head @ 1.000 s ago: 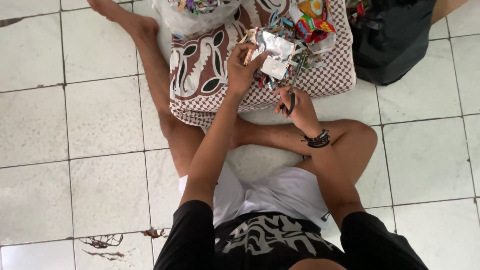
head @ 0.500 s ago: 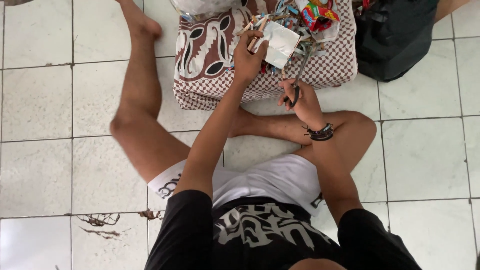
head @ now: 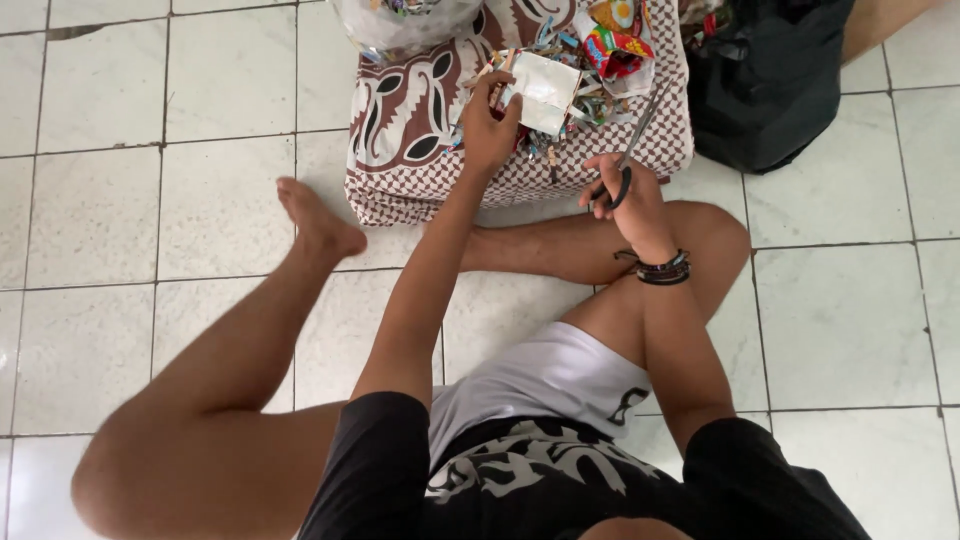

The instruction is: The person sits on a tiled floor and uses scissors to cut a white, flexible material into small strips. The cut pieces are placed onto a patterned cloth in front of them, which already contains a pile of colorful scraps.

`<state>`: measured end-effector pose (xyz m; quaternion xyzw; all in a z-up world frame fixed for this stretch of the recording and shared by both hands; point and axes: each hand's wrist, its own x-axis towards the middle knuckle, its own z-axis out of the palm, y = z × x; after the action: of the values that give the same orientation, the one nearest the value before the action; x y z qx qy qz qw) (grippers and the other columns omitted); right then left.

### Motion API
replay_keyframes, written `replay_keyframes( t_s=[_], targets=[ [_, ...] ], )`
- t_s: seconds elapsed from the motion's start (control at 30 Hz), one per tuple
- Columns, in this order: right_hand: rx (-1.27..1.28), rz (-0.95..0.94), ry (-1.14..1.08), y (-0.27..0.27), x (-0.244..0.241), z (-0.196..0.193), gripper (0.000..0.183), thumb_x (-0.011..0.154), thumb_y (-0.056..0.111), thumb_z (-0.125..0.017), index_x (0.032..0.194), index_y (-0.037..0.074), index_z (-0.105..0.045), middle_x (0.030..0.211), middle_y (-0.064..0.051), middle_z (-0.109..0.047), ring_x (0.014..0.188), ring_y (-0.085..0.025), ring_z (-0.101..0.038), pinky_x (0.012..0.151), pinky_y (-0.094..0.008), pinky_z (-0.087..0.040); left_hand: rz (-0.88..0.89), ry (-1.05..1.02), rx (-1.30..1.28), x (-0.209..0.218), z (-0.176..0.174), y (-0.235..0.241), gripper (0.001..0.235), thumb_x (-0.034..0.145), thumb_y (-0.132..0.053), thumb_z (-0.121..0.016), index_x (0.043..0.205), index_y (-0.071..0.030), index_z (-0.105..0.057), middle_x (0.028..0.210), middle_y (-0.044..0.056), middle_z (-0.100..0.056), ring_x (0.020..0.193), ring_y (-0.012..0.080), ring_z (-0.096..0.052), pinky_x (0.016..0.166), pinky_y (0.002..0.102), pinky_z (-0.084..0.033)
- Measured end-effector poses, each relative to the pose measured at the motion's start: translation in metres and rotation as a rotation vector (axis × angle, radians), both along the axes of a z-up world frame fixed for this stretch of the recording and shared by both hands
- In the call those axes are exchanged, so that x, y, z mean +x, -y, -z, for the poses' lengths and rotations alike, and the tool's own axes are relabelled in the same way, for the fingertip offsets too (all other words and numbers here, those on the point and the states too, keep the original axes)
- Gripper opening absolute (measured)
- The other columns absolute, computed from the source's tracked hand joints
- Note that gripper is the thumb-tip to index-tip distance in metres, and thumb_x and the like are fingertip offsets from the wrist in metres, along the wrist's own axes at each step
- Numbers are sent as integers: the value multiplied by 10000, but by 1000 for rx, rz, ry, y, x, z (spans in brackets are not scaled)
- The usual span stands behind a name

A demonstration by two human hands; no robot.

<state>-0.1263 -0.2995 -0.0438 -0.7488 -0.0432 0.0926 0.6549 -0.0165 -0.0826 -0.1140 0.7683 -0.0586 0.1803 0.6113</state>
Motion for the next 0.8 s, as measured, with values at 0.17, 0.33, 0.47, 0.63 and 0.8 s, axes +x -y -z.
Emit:
replay_keyframes(
  t_s=[0.17, 0.33, 0.47, 0.63, 0.8],
  targets=[
    [66, 42, 76, -9, 10, 15, 565, 983, 561, -475, 1082, 27, -633, 725, -113, -667, 475, -111, -545, 458, -204, -443, 18, 30, 48, 1, 2, 0, 191, 987, -229, -545, 1148, -128, -560, 675, 6, -510, 500, 102, -390, 512, 305, -323],
    [81, 25, 60, -15, 15, 27, 503, 1014, 490, -489, 1105, 16, -630, 730, -133, -672, 467, -120, -548, 457, -210, -446, 49, 52, 66, 0, 1, 0, 152, 996, -155, -518, 1139, -120, -555, 654, 7, -493, 504, 96, -374, 508, 303, -297],
    [69, 50, 34, -13, 4, 18, 538, 1000, 514, -481, 1107, 4, -614, 725, -140, -663, 478, -116, -534, 474, -207, -436, 61, 48, 66, 2, 2, 0, 158, 1003, -145, -502, 1150, -119, -555, 621, 5, -442, 490, 100, -335, 498, 300, -276],
    [51, 33, 32, -9, -22, 6, 493, 1013, 451, -506, 1094, -30, -579, 733, -157, -624, 651, -174, -654, 505, -217, -495, 73, 59, 47, 3, 6, -2, 166, 1021, -95, -472, 1168, -117, -545, 531, 21, -393, 462, 111, -268, 482, 323, -225],
    [-236, -3, 55, -8, -41, -2, 472, 971, 503, -516, 1144, 73, -604, 777, -76, -729, 699, -130, -686, 578, -258, -508, 65, 64, -31, 4, 7, -3, 198, 1020, -106, -464, 1207, -99, -528, 657, 50, -636, 469, 106, -405, 455, 306, -336]
  ],
)
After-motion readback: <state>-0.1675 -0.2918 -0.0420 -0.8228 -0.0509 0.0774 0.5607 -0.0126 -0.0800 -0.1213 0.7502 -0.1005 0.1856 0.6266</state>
